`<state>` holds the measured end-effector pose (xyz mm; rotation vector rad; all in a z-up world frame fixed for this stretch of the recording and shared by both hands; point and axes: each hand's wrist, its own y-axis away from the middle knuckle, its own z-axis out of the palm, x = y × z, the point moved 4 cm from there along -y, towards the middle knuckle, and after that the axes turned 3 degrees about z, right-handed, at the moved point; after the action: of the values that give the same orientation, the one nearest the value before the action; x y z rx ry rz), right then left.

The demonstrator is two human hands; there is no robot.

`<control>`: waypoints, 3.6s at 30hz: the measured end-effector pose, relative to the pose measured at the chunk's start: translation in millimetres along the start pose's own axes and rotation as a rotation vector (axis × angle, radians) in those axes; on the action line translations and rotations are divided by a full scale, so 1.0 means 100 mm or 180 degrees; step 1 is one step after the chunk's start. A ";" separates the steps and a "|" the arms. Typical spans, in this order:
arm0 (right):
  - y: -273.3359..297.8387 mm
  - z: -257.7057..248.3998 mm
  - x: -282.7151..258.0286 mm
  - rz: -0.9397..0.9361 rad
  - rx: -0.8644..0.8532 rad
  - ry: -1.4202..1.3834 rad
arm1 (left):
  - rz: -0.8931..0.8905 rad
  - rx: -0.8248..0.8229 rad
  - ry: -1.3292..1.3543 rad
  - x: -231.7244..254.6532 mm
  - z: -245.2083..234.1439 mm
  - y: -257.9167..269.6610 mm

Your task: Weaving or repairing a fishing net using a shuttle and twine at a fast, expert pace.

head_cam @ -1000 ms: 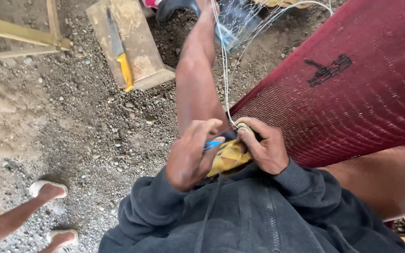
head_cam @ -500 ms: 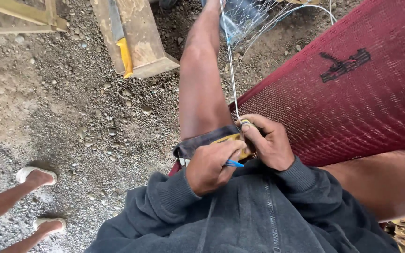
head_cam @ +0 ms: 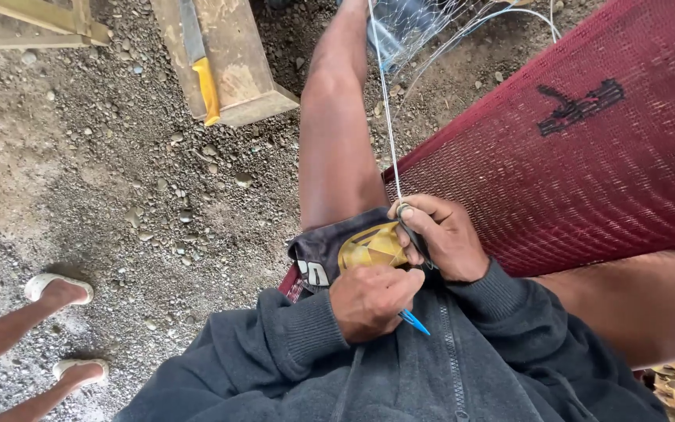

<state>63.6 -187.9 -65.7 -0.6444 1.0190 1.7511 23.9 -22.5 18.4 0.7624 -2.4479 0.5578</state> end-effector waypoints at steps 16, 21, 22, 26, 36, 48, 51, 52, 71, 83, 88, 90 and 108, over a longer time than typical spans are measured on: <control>0.03 0.07 -0.22 -0.0346 0.0211 -0.0112 | -0.2125 0.0386 0.2049 -0.36 -0.25 -0.19; 0.04 0.09 -0.26 -0.0466 0.0030 -0.0146 | -0.1746 0.0628 0.1879 -0.41 -0.08 -0.24; 0.04 0.07 -0.23 -0.0498 -0.0022 -0.0187 | -0.1719 0.0680 0.1839 -0.41 -0.05 -0.24; 0.06 -0.03 -0.11 -0.0611 0.0001 -0.0404 | -0.1748 0.0700 0.1845 -0.39 0.03 -0.18; 0.10 0.14 -0.18 -0.0896 0.0768 -0.0046 | -0.1767 0.0607 0.2013 -0.40 -0.18 -0.16; 0.03 0.00 -0.27 -0.1035 0.0719 0.0957 | -0.1655 0.0881 0.2399 -0.68 -0.16 -0.14; 0.02 0.10 -0.28 -0.0911 0.0423 0.0494 | -0.1469 0.1165 0.2125 -0.65 -0.30 -0.16; -0.02 0.13 -0.29 -0.0965 0.0291 0.0296 | -0.1596 0.1341 0.2350 -0.67 -0.26 -0.14; 0.26 0.12 -0.31 -0.0679 0.0250 0.1681 | -0.2194 0.1464 0.3790 -0.98 0.10 -0.58; 0.38 0.02 -0.05 -0.0991 0.0830 0.1493 | -0.1757 0.1683 0.5453 -1.05 0.34 -0.51; 0.41 -0.01 0.08 -0.1111 0.0913 0.1348 | -0.1513 0.1668 0.5443 -1.13 0.38 -0.46; 0.40 -0.06 0.11 -0.1155 0.0939 0.1415 | -0.1467 0.1703 0.5431 -1.13 0.37 -0.47; 0.43 0.00 0.02 -0.1216 0.0830 0.1072 | -0.1388 0.1788 0.5379 -1.17 0.31 -0.50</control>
<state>22.8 -194.9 -52.6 -0.9167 1.2346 1.1776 127.0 -29.9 -62.1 0.5454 -0.5573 1.0813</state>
